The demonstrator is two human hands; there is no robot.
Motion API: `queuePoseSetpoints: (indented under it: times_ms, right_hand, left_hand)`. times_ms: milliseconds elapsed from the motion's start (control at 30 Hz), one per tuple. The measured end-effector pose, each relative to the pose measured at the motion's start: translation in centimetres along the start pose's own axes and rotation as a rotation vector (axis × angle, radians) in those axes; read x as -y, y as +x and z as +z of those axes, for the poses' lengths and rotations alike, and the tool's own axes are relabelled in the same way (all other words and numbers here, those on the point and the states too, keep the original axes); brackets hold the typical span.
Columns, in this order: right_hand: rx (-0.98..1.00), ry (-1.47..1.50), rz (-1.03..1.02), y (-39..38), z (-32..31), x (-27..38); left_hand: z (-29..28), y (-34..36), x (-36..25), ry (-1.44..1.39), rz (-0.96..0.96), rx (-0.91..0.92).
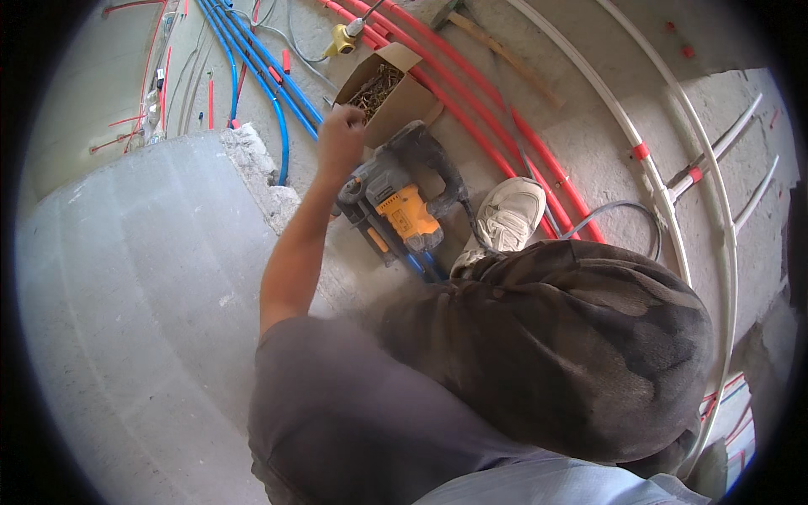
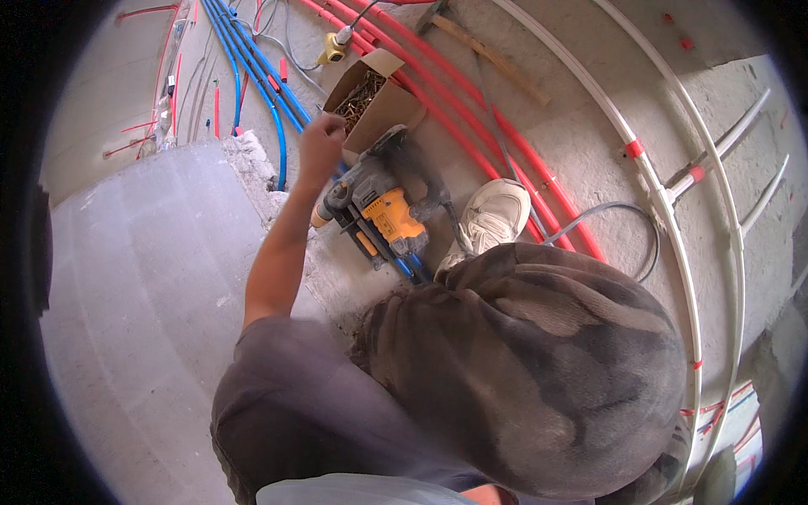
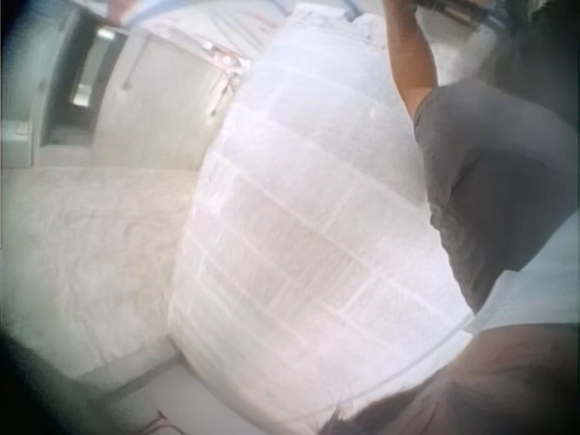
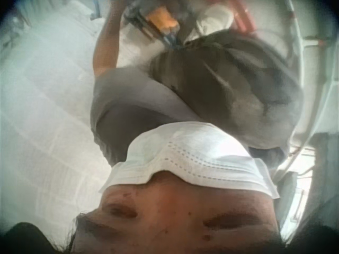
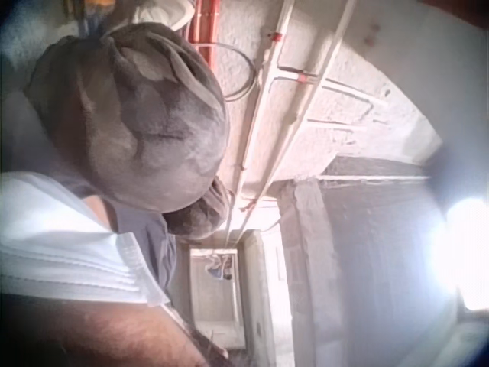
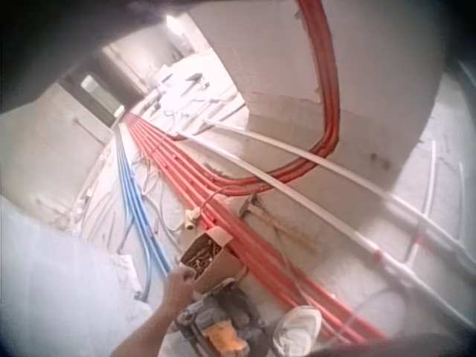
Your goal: The person secures white PVC pipes to a concrete wall using red plastic clips and a hammer. They repeatedly position the clips over the pipes and tap them into place while moving along the wall.
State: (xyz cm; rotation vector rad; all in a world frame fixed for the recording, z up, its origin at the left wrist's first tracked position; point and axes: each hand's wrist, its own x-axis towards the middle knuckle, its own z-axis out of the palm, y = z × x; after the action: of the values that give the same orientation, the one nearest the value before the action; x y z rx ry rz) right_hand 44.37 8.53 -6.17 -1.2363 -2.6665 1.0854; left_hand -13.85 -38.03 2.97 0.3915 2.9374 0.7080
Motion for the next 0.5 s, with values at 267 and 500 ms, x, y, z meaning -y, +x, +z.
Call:
queuePoseSetpoints:
  times_ms: [267, 500]
  right_hand:
    - [-0.109, 0.203, 0.212, -5.2, 3.8, -1.6]
    - [-0.104, -0.249, 0.01, -5.1, 2.6, 2.3]
  left_hand:
    - [0.4, -4.5, -1.1, 0.228, 0.115, 0.16]
    - [2.8, -0.4, -1.6, -0.15, 0.128, 0.338]
